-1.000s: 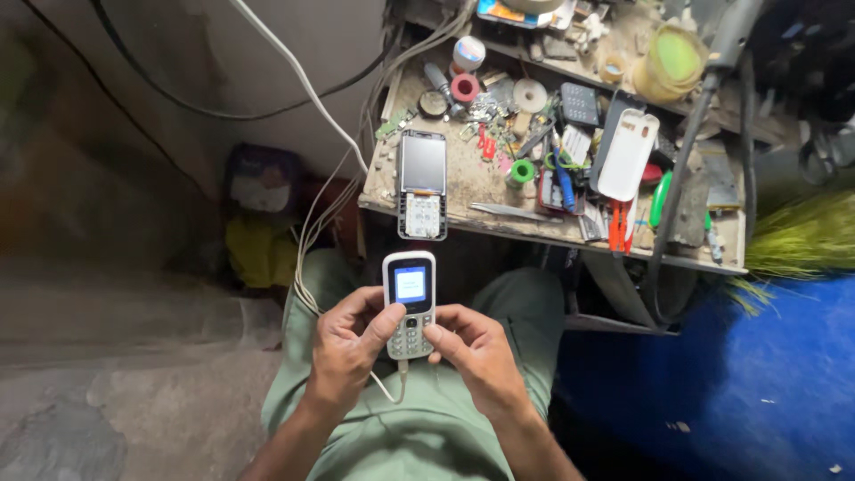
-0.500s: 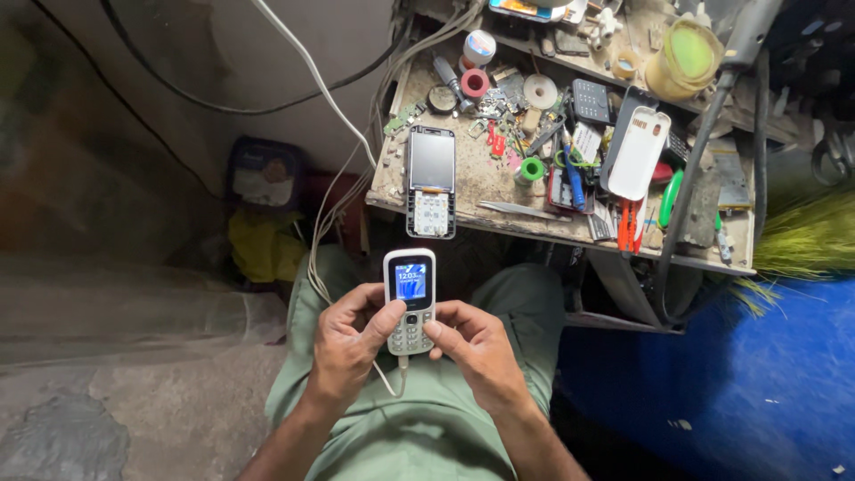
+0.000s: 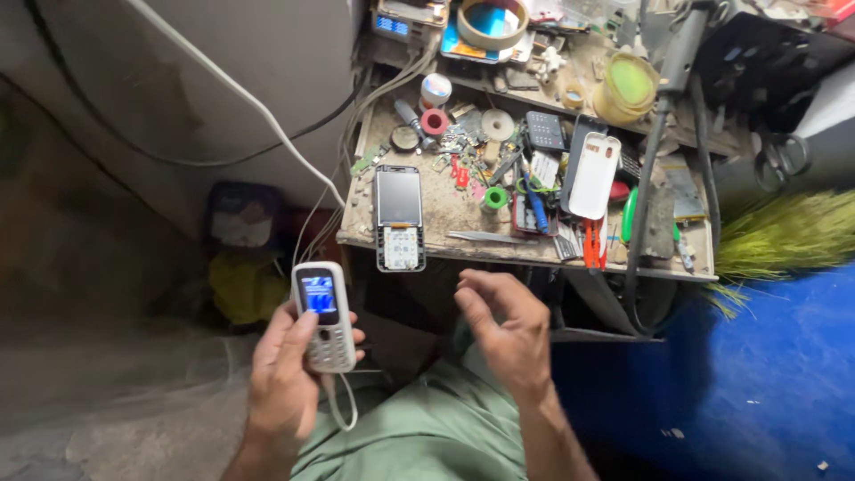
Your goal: The person is repairing a white mobile phone by connecting a charging cable and using a screwdriver to adjust the charging port. They also handle a second phone and a battery, connecting wires to the battery terminals.
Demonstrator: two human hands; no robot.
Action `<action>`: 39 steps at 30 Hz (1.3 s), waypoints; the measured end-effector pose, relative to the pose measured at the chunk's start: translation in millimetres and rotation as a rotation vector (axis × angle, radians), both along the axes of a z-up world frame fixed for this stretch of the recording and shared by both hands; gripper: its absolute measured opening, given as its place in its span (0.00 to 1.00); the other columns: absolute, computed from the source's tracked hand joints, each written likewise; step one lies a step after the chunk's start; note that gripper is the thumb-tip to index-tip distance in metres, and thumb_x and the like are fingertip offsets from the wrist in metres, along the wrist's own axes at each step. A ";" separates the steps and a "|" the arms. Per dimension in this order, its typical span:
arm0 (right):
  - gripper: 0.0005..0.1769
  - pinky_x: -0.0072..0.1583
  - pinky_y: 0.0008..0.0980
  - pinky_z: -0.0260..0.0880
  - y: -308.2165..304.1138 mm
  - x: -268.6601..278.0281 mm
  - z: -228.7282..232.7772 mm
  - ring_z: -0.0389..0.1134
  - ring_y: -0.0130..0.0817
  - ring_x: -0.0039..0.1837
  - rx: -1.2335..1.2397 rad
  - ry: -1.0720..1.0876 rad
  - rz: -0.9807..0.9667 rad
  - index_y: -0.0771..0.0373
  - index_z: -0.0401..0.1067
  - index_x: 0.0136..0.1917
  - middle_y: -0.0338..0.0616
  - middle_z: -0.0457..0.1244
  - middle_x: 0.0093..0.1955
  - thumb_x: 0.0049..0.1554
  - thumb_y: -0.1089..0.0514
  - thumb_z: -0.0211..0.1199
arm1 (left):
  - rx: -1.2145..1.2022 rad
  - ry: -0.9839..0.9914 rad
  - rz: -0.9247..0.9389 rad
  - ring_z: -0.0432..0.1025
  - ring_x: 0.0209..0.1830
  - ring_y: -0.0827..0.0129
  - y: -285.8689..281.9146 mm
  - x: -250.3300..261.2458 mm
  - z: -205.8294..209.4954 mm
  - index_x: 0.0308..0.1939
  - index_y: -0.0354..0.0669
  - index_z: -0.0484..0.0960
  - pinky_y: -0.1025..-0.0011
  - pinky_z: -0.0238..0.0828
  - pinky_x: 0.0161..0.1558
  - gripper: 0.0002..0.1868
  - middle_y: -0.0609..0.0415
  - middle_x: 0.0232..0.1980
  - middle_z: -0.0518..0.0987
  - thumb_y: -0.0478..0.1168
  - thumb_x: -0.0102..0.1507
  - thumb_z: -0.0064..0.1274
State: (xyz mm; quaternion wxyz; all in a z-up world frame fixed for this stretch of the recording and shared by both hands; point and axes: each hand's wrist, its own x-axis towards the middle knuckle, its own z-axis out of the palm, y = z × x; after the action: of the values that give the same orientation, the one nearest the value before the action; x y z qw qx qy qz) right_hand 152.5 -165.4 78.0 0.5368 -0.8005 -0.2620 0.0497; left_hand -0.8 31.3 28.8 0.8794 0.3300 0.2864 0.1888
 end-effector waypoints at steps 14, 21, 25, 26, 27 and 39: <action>0.04 0.51 0.42 0.69 40.3 102.6 20.2 0.66 0.47 0.50 -0.487 -0.865 0.044 0.60 0.77 0.43 0.45 0.63 0.44 0.53 0.64 0.70 | 0.134 -0.117 0.004 0.67 0.34 0.69 7.3 -15.1 -35.2 0.76 0.35 0.59 0.68 0.70 0.33 0.40 0.50 0.43 0.70 0.36 0.60 0.50; 0.03 0.55 0.41 0.68 53.9 136.0 19.3 0.64 0.45 0.53 -0.666 -0.943 0.243 0.56 0.76 0.36 0.44 0.61 0.45 0.50 0.63 0.67 | 0.008 -0.169 -0.136 0.75 0.54 0.52 12.5 -9.8 -3.0 0.75 0.29 0.58 0.57 0.72 0.57 0.36 0.31 0.64 0.75 0.42 0.63 0.37; 0.04 0.52 0.41 0.67 59.6 142.4 34.0 0.64 0.47 0.52 -0.664 -0.895 0.399 0.59 0.76 0.34 0.47 0.61 0.43 0.47 0.59 0.69 | -0.062 -0.238 -0.188 0.76 0.58 0.44 9.8 -6.2 2.7 0.72 0.26 0.60 0.49 0.74 0.59 0.32 0.28 0.67 0.73 0.43 0.67 0.39; 0.05 0.53 0.41 0.67 62.6 141.7 35.8 0.64 0.47 0.52 -0.655 -0.925 0.422 0.59 0.75 0.33 0.46 0.61 0.43 0.47 0.59 0.69 | -0.057 -0.224 -0.199 0.76 0.58 0.44 9.3 -6.0 2.3 0.71 0.27 0.60 0.48 0.75 0.57 0.32 0.30 0.66 0.74 0.44 0.67 0.40; 0.06 0.54 0.41 0.67 63.8 141.3 38.5 0.64 0.46 0.52 -0.652 -0.957 0.439 0.60 0.75 0.33 0.46 0.61 0.43 0.48 0.58 0.69 | -0.056 -0.216 -0.216 0.77 0.57 0.44 8.9 -6.7 1.5 0.71 0.28 0.60 0.47 0.76 0.56 0.31 0.31 0.66 0.74 0.44 0.67 0.41; 0.05 0.56 0.38 0.69 43.0 83.2 44.6 0.66 0.40 0.53 -0.227 -0.779 0.300 0.65 0.73 0.45 0.46 0.62 0.49 0.55 0.65 0.68 | 0.146 -0.156 -0.247 0.80 0.47 0.61 -4.8 -16.5 -8.2 0.63 0.34 0.66 0.61 0.82 0.50 0.20 0.40 0.56 0.79 0.39 0.69 0.48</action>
State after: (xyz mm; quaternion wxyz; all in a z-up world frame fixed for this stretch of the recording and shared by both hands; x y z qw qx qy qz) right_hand 235.7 -122.4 122.6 0.2930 -0.7664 -0.5516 -0.1501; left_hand -17.2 26.6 20.7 0.8892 0.4100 0.1603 0.1247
